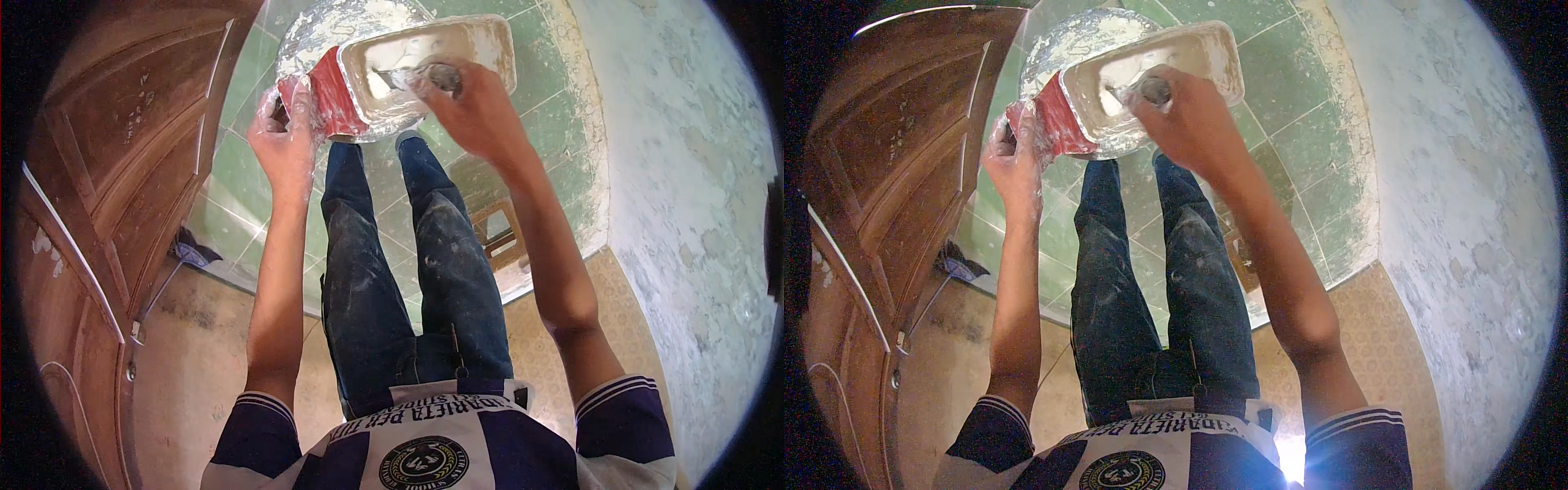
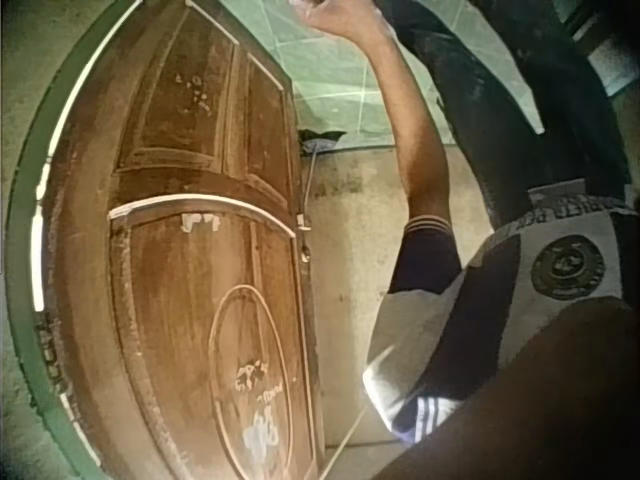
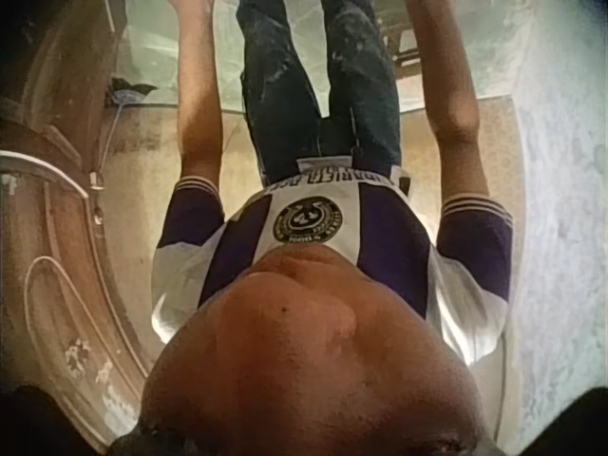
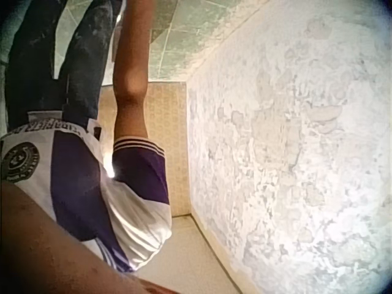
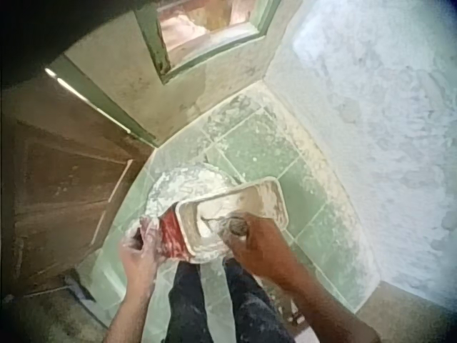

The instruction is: The person patches and smooths a wall using plaster from a container and putty knives.

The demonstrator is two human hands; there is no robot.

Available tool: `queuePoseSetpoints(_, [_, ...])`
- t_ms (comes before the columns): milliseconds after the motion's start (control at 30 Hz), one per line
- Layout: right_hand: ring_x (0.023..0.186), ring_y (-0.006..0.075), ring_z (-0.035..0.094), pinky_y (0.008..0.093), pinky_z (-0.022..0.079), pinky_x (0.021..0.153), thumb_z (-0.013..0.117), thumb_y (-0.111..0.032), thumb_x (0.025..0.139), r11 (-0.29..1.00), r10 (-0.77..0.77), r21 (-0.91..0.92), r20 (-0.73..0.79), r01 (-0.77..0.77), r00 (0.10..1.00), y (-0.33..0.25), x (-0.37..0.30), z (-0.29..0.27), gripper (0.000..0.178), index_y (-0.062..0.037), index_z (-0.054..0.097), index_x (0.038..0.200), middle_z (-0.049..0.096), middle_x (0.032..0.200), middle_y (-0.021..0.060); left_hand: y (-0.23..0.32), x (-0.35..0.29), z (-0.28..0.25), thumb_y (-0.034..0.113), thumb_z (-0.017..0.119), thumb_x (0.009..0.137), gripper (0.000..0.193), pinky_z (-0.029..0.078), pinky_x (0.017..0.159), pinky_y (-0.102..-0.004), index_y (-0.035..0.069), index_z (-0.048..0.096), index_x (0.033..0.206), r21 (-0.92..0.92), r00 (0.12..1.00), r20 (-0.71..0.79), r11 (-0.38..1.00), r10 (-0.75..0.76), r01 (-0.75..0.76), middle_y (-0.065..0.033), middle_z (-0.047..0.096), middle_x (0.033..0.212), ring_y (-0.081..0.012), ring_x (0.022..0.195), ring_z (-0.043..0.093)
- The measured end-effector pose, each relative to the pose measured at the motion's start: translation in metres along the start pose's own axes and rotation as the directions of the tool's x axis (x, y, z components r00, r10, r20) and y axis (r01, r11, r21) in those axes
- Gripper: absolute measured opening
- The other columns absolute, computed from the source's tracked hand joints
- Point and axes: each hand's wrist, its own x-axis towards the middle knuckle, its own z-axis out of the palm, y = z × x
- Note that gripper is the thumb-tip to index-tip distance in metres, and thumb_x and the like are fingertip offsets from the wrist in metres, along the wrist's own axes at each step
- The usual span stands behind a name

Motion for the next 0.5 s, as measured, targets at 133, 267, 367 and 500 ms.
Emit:
queuePoseSetpoints(133, [0.072,0.0264,0.068,0.0372,0.052,0.068,0.066,-0.032,0.088,0.996,0.072,0.056,0.042,-0.074,0.997,0.002,-0.004,-0.021,0.038,0.0058,0.067,0.095,0.069,0.079,0.0199,-0.006,0.0,0.0,0.013,0.061,0.095,0.025,0.051,0.073,-0.0248,-0.005,0.063,0.112,0.003,1.0,-0.011,1.0,-0.02,0.02,-0.0076,0.067,0.1,-0.0104,0.086,0.062])
queuePoseSetpoints(267, [0.07,0.0169,0.064,0.0331,0.049,0.065,0.064,-0.033,0.091,0.975,0.111,0.186,0.065,-0.122,0.992,0.016,-0.009,-0.031,0.039,0.0052,0.067,0.099,0.07,0.079,0.0122,-0.005,-0.001,0.004,0.014,0.062,0.095,0.024,0.051,0.072,-0.0249,-0.005,0.064,0.111,-0.004,1.0,-0.026,1.0,-0.001,0.001,-0.0076,0.068,0.099,-0.01,0.084,0.062])
queuePoseSetpoints(367, [0.071,0.0139,0.061,0.0308,0.048,0.064,0.063,-0.034,0.092,0.957,0.147,0.243,0.077,-0.162,0.986,0.014,-0.012,-0.042,0.04,0.0044,0.068,0.101,0.069,0.079,0.0083,-0.001,0.0,0.006,0.013,0.062,0.095,0.024,0.051,0.072,-0.0249,-0.005,0.064,0.11,0.021,1.0,-0.024,1.0,-0.006,0.007,-0.0076,0.068,0.099,-0.0098,0.083,0.062])
queuePoseSetpoints(500, [0.069,0.0118,0.057,0.0268,0.044,0.06,0.062,-0.035,0.092,0.942,0.17,0.284,0.062,-0.181,0.983,0.012,-0.019,-0.047,0.039,0.0026,0.069,0.099,0.067,0.078,0.0052,-0.002,0.0,0.005,0.014,0.062,0.095,0.024,0.051,0.069,-0.0242,-0.005,0.064,0.11,-0.007,1.0,-0.014,1.0,0.026,-0.026,-0.0076,0.068,0.097,-0.0095,0.08,0.062])
